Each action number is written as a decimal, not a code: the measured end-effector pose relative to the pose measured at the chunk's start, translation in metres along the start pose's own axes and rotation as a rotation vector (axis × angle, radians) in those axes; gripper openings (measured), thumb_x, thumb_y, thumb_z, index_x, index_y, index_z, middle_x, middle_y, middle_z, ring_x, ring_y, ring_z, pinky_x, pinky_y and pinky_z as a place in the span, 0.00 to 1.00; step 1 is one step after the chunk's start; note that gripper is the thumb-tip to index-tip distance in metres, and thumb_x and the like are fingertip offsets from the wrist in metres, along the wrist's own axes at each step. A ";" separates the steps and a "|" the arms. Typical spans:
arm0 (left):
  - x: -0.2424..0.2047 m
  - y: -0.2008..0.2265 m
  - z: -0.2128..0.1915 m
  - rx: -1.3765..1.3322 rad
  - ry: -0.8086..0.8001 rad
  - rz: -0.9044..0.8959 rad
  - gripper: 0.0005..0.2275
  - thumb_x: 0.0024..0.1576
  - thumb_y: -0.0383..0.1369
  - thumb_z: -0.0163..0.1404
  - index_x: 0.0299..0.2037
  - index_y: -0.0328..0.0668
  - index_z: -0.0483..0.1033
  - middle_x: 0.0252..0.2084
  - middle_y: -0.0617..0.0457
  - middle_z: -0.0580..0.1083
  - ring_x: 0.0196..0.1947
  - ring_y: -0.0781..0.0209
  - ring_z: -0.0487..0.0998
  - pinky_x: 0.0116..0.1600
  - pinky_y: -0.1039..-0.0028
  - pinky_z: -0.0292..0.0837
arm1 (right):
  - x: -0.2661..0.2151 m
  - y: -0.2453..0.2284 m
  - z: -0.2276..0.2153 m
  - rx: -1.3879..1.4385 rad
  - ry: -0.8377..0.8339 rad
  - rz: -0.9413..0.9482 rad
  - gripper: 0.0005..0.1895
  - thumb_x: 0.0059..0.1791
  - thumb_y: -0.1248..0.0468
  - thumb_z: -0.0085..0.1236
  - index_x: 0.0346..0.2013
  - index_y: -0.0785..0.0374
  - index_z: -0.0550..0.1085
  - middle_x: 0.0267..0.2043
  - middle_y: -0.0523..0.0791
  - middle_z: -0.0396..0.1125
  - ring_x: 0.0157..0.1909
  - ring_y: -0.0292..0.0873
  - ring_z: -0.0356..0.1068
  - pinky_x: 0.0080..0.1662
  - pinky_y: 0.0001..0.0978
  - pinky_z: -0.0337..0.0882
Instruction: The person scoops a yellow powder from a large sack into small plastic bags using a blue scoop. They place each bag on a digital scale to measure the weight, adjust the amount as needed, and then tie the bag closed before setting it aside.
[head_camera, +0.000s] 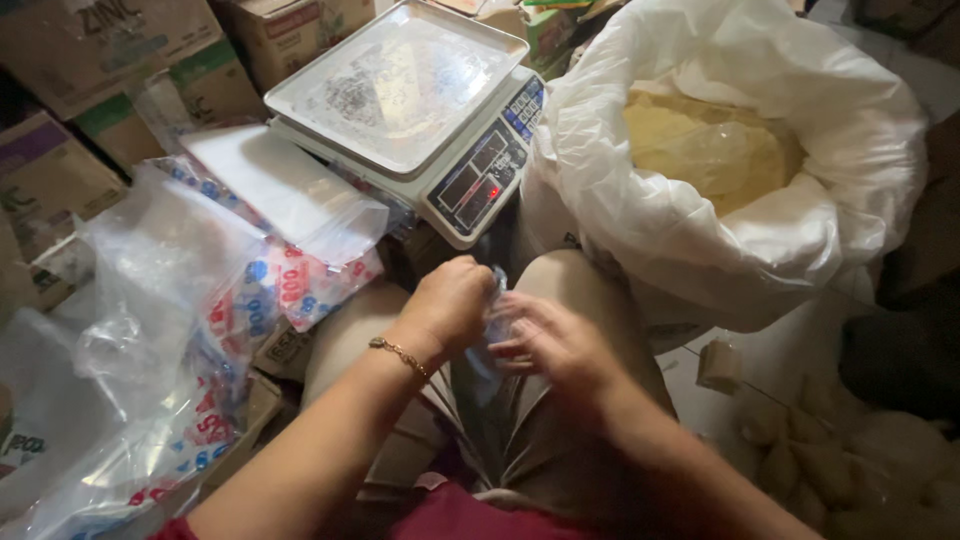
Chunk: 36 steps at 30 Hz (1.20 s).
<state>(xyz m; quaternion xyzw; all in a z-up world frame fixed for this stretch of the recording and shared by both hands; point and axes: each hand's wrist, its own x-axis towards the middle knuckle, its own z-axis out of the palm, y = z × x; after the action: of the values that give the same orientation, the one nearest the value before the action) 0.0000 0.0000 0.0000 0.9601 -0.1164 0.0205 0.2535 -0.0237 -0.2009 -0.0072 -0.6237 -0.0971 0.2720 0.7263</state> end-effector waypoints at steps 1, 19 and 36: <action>-0.002 0.001 -0.005 -0.008 0.019 -0.002 0.06 0.52 0.29 0.54 0.37 0.41 0.82 0.45 0.45 0.76 0.51 0.45 0.77 0.56 0.61 0.73 | -0.005 -0.013 -0.004 -0.107 0.095 -0.016 0.21 0.52 0.62 0.47 0.60 0.63 0.70 0.51 0.50 0.71 0.47 0.47 0.77 0.49 0.42 0.77; -0.009 0.013 -0.039 -0.073 0.425 0.128 0.14 0.50 0.24 0.53 0.47 0.37 0.78 0.47 0.45 0.75 0.48 0.44 0.77 0.55 0.61 0.72 | 0.011 -0.078 -0.023 -1.389 -0.089 -0.731 0.26 0.49 0.62 0.57 0.62 0.65 0.70 0.68 0.54 0.62 0.72 0.55 0.58 0.70 0.45 0.58; -0.015 -0.002 -0.061 -0.170 0.484 0.080 0.14 0.51 0.23 0.51 0.49 0.36 0.78 0.50 0.43 0.76 0.48 0.44 0.78 0.55 0.62 0.73 | 0.053 -0.026 -0.043 -1.937 0.027 -0.703 0.14 0.54 0.57 0.52 0.46 0.65 0.74 0.63 0.54 0.66 0.65 0.60 0.62 0.65 0.53 0.59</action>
<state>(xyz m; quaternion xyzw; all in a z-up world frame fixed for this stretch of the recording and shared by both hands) -0.0127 0.0346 0.0506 0.8971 -0.0917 0.2501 0.3525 0.0485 -0.2123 -0.0014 -0.8809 -0.4437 -0.1578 -0.0482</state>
